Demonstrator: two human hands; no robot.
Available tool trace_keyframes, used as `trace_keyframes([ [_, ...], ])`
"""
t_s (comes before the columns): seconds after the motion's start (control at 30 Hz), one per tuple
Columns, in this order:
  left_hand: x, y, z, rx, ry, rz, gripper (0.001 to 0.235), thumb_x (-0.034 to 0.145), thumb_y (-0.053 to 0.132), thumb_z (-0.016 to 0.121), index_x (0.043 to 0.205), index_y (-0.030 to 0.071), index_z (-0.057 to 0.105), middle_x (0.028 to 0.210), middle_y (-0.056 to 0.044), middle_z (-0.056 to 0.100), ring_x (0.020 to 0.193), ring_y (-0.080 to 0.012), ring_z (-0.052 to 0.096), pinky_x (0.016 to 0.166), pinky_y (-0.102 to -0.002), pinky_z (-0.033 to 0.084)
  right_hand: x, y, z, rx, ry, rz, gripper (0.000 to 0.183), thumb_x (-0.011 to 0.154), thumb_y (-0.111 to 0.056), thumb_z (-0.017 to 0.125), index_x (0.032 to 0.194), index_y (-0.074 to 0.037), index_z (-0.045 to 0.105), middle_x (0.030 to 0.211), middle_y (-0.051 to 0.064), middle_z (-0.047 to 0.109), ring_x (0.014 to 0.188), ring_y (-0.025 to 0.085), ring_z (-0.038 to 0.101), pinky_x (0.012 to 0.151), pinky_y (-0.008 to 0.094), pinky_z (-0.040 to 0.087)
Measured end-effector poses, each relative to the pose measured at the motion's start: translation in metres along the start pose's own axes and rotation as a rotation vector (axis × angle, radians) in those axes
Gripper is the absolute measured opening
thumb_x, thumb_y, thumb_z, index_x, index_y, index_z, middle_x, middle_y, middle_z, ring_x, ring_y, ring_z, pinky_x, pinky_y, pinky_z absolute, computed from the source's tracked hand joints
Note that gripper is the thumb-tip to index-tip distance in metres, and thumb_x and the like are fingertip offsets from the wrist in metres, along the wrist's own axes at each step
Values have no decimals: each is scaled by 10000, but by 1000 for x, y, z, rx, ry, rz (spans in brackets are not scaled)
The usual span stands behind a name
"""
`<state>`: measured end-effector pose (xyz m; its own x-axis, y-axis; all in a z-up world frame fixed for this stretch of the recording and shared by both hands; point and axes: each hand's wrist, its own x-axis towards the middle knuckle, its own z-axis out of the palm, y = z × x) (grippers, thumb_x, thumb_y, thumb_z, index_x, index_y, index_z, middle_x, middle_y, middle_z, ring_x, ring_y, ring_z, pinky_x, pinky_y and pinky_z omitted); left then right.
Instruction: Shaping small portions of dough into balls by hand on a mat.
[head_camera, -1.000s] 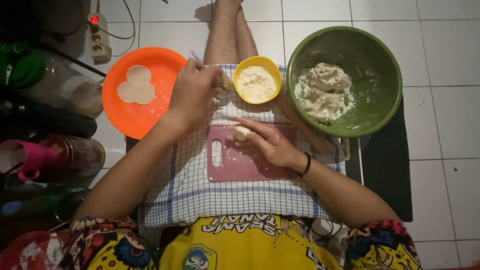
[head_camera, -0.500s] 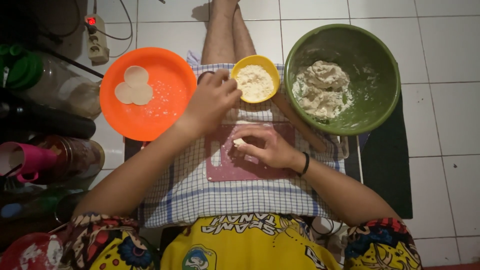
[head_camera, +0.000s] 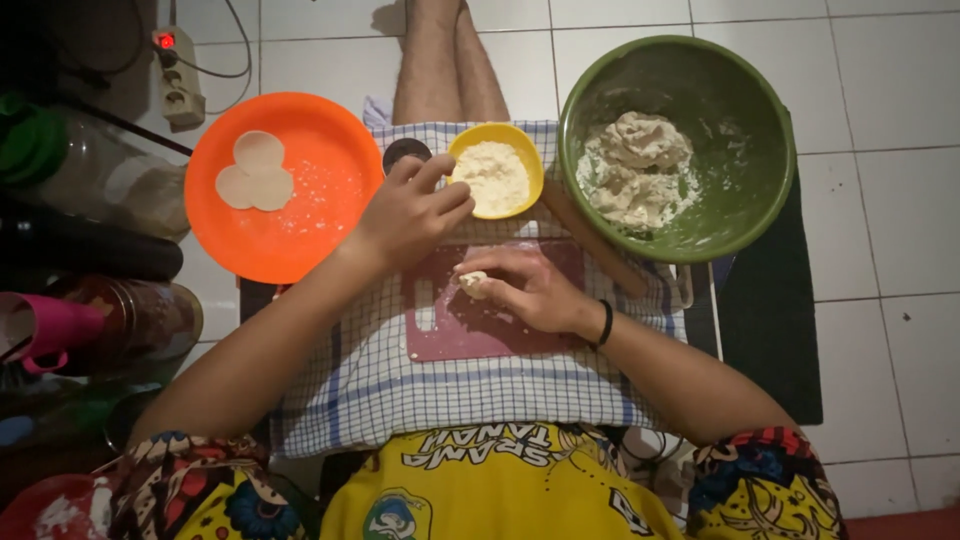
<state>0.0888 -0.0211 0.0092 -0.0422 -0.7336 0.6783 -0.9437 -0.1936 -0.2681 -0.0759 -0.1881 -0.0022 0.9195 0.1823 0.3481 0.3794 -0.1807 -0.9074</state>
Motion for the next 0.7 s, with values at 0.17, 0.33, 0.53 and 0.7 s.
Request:
trace_keyframes([
  [0.17, -15, -1, -1, -2, 7, -33, 146, 1020, 119, 620, 899, 154, 694, 855, 11, 558, 1056, -275, 559, 773, -353, 433, 1, 1, 6, 34, 80, 70, 273, 924, -89, 735, 1188, -19, 736, 1185, 184, 735, 1133, 320, 697, 1010, 459, 517],
  [0.33, -21, 17, -27, 5, -64, -178, 17, 949, 180, 711, 953, 165, 704, 960, -9, 618, 1094, -266, 569, 848, -365, 456, 9, -9, -10, -74, 217, 59, 257, 904, -46, 761, 1155, -26, 713, 1142, 156, 737, 1095, 304, 707, 988, 431, 542],
  [0.53, -29, 73, -46, -535, -145, -512, 197, 936, 151, 711, 1085, 24, 711, 971, -166, 678, 936, -387, 684, 760, -437, 561, 19, -21, -32, -651, 198, -31, 304, 914, -93, 766, 1212, -77, 702, 1105, 98, 737, 1010, 302, 712, 899, 421, 573],
  [0.7, -40, 81, -34, -625, -76, -586, 101, 953, 185, 701, 992, 98, 737, 836, -73, 704, 832, -293, 728, 755, -376, 558, 46, -9, -32, -1061, 11, -210, 441, 849, -187, 743, 1255, -54, 634, 1194, 161, 629, 1065, 348, 650, 895, 435, 554],
])
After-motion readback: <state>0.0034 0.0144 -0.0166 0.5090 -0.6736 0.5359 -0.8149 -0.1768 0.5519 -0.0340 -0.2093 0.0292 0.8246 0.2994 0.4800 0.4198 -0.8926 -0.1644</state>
